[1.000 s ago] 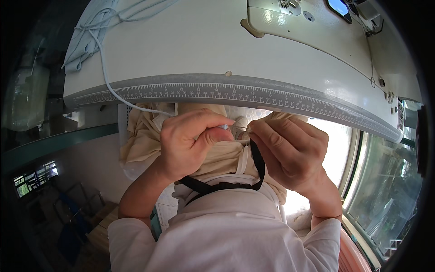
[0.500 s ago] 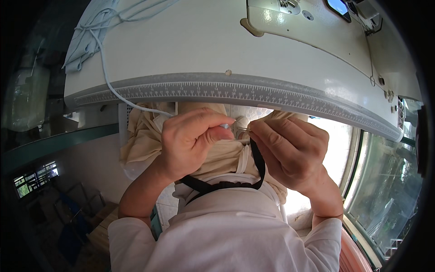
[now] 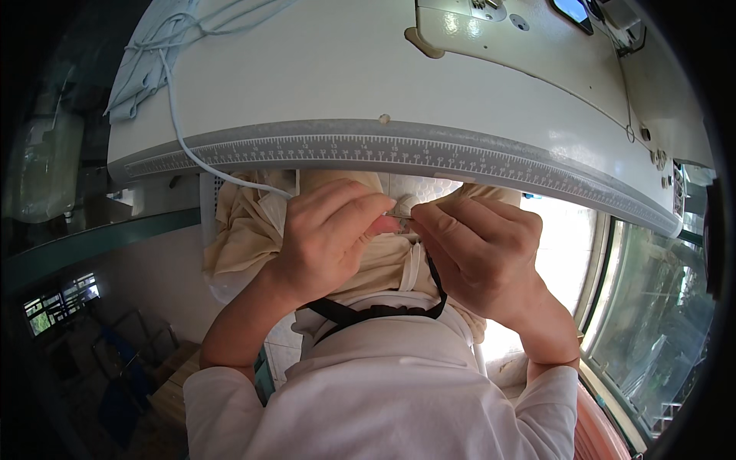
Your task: The person threads a white elastic band through the eye of a light blue fabric strap using a metal bodkin. They repeatedly pull the elastic through the strap and trim the excess with scissors.
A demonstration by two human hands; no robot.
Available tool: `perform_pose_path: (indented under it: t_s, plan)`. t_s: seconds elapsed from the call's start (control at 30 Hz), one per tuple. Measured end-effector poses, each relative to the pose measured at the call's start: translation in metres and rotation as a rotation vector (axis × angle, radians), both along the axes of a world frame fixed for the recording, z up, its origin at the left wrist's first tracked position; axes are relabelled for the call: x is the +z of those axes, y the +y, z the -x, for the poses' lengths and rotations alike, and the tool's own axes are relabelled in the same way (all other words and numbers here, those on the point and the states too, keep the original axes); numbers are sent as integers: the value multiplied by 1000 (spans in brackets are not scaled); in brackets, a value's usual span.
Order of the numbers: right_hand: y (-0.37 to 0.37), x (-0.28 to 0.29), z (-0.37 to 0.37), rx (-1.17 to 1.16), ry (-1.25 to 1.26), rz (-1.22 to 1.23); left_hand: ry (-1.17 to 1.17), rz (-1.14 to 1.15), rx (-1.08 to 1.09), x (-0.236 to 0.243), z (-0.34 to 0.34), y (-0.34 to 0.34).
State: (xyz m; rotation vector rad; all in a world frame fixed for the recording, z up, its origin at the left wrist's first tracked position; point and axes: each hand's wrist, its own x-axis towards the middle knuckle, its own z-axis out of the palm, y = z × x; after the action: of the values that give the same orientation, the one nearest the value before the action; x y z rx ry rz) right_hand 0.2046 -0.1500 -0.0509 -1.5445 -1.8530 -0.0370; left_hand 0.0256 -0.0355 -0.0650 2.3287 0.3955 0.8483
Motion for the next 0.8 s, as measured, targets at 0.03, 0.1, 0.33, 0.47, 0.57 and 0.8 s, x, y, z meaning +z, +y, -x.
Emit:
perform_pose_path:
  t_s: [0.03, 0.1, 0.33, 0.47, 0.57, 0.8]
  plan:
    - [-2, 1, -2, -2, 14, 32, 0, -29, -2, 1, 0, 1]
    - [-4, 4, -4, -2, 26, 70, 1, -83, -9, 1, 2, 2]
    - [-5, 5, -5, 0, 26, 73, -26, -138, -40, 5, 2, 5]
    - [-4, 1, -3, 26, 23, 52, -16, -105, -69, 4, 3, 3]
    - [-5, 0, -1, 43, -30, 58, -6, -56, -63, -1, 3, -1]
    - [-4, -7, 3, 63, -119, 66, 3, -78, -28, -9, 2, -6]
